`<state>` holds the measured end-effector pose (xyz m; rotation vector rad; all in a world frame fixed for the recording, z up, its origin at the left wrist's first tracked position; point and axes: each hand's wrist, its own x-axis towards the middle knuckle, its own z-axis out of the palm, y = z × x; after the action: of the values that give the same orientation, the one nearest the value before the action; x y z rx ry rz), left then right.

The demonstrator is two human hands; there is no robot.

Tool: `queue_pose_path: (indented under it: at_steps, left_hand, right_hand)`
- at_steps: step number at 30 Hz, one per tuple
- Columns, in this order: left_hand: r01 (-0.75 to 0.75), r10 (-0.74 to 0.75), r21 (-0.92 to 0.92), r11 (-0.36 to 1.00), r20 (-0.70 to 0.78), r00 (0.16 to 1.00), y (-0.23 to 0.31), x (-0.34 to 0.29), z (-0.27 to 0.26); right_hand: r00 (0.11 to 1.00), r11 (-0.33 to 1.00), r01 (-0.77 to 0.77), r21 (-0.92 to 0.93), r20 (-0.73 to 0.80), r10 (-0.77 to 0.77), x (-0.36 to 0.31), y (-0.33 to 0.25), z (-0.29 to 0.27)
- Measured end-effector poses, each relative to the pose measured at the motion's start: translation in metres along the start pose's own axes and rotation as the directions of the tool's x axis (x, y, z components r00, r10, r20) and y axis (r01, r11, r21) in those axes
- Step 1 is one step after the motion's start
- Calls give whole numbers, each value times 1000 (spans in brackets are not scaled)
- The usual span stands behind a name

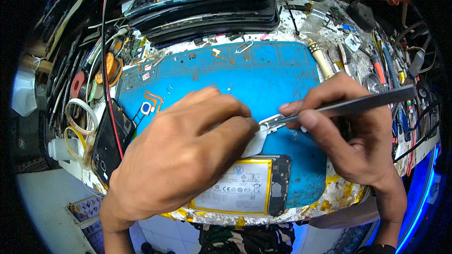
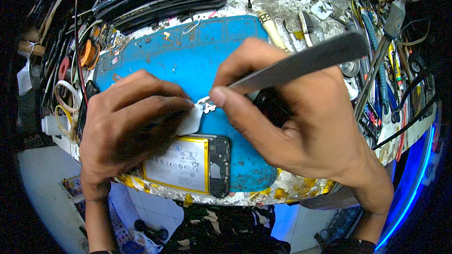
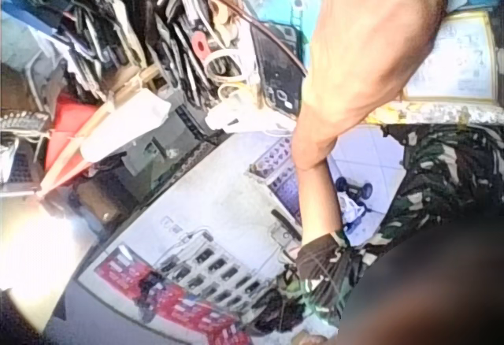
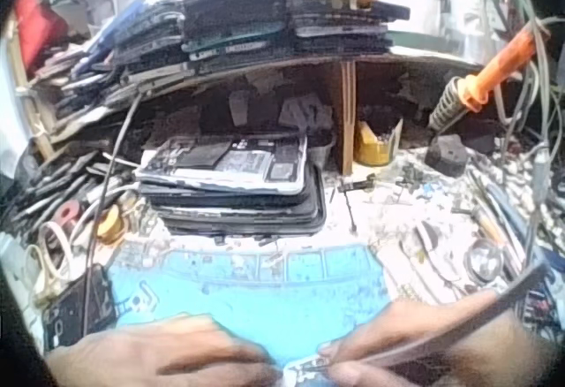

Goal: The person cleans a phone back cover with a toothbrush, then uses tweezers to peel adhesive from a small component and places it into the back cover. The person handles a disassembled phone, a battery, and a back cover on a cluttered workbench.

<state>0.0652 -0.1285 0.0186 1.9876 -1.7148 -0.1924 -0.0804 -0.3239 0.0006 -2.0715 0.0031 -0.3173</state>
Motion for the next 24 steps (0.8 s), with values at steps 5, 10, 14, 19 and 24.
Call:
queue_pose_path:
  at_steps: [5, 10, 14, 19, 24]
  left_hand:
    - [63, -61, 19, 998, -70, 996, 2, -1, -15]
    - [55, -53, 39, 998, -52, 997, 2, -3, -16]
    - [19, -15, 61, 998, -72, 997, 0, -4, -10]
    - [-33, 35, 31, 999, -86, 996, -2, -3, 2]
    - [-83, 83, 7, 996, -9, 996, -6, -1, 7]
  right_hand:
    - [998, 1000, -17, -1, -55, 17, 1, -1, -6]
    - [998, 1000, 19, 14, -67, -18, 3, -1, -5]
    - [999, 999, 41, 15, -32, -41, 3, -1, -5]
    - [995, 996, 91, 17, -30, -91, 3, 1, -2]
    - [997, 996, 69, -53, -39, -71, 3, 0, 1]
